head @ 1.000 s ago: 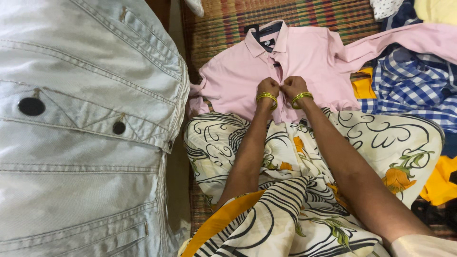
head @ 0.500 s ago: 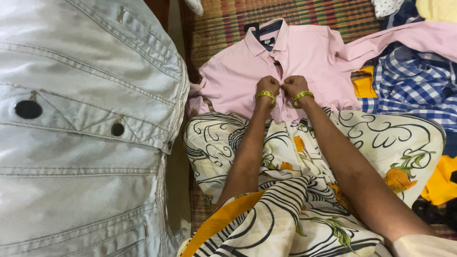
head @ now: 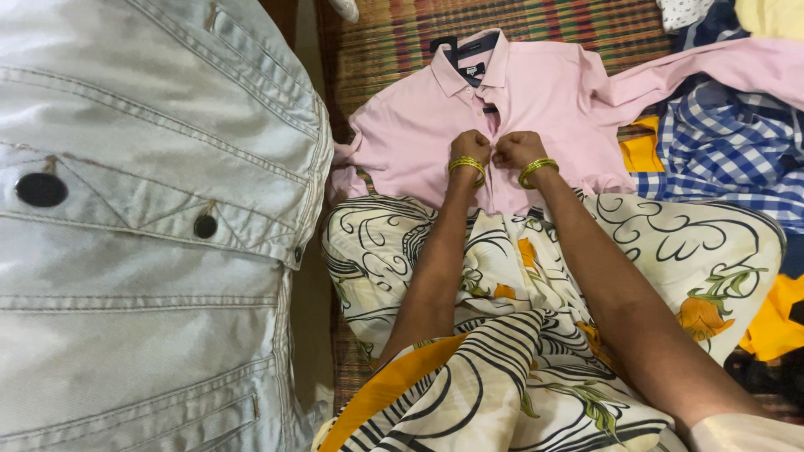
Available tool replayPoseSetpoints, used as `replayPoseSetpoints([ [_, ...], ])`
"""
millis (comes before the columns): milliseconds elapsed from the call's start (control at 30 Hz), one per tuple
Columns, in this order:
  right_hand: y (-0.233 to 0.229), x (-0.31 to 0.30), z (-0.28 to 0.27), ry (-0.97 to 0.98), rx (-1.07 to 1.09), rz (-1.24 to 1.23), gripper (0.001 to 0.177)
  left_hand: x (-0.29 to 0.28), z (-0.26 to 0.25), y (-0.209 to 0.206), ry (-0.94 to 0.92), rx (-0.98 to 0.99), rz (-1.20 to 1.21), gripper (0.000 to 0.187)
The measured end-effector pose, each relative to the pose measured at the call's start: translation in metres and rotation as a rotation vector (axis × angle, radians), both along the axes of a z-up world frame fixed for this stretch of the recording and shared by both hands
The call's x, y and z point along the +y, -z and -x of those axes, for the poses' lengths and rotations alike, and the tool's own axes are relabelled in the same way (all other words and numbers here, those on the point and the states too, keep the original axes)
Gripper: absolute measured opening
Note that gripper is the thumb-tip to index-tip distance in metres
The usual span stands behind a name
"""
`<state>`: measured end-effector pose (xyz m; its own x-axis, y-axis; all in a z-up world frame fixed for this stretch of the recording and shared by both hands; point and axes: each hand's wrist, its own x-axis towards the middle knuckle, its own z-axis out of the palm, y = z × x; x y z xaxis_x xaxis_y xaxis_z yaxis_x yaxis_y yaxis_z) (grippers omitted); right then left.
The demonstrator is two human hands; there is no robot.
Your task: The person buttons a pink shirt laid out on a mat, then smooths the fabric and places a hanger inside the collar. The person continues to button the shirt and folds the sleeves.
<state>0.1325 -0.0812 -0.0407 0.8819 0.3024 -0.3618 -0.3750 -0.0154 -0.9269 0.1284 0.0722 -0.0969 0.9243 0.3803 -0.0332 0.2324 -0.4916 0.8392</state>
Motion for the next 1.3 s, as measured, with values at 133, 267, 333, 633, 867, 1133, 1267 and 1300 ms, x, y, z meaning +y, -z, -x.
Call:
replayPoseSetpoints([
  [133, -0.007, -0.006, -0.001, -0.031, 0.082, -0.074, 0.006, 0.003, -0.001, 0.001, 0.012, 0.03, -0.014, 0.012],
  [267, 0.013, 0.0, -0.003, -0.024, -0.124, 0.089, 0.004, 0.006, 0.005, -0.023, 0.057, 0.008, -0.174, 0.018],
  [333, 0.021, 0.003, -0.005, -0.002, -0.182, 0.147, 0.003, 0.008, 0.014, -0.042, 0.095, 0.069, -0.054, 0.026],
  [633, -0.007, 0.007, 0.009, -0.032, -0.449, 0.489, 0.01, 0.002, 0.016, -0.041, 0.004, -0.049, 0.057, 0.022],
  [867, -0.006, 0.008, 0.01, -0.001, -0.345, 0.277, 0.006, 0.004, -0.002, -0.002, -0.089, 0.015, 0.568, 0.018],
  [1133, -0.004, 0.01, 0.001, 0.15, 0.168, -0.131, 0.007, -0.002, 0.004, -0.009, 0.01, -0.098, 0.284, 0.031],
  [1267, -0.009, 0.011, 0.006, 0.103, 0.071, 0.128, 0.002, -0.007, 0.032, -0.067, 0.135, -0.027, -0.18, 0.058],
  [1300, -0.016, 0.012, 0.006, 0.069, -0.051, 0.223, 0.001, -0.009, 0.037, -0.078, 0.138, 0.006, -0.213, 0.055],
])
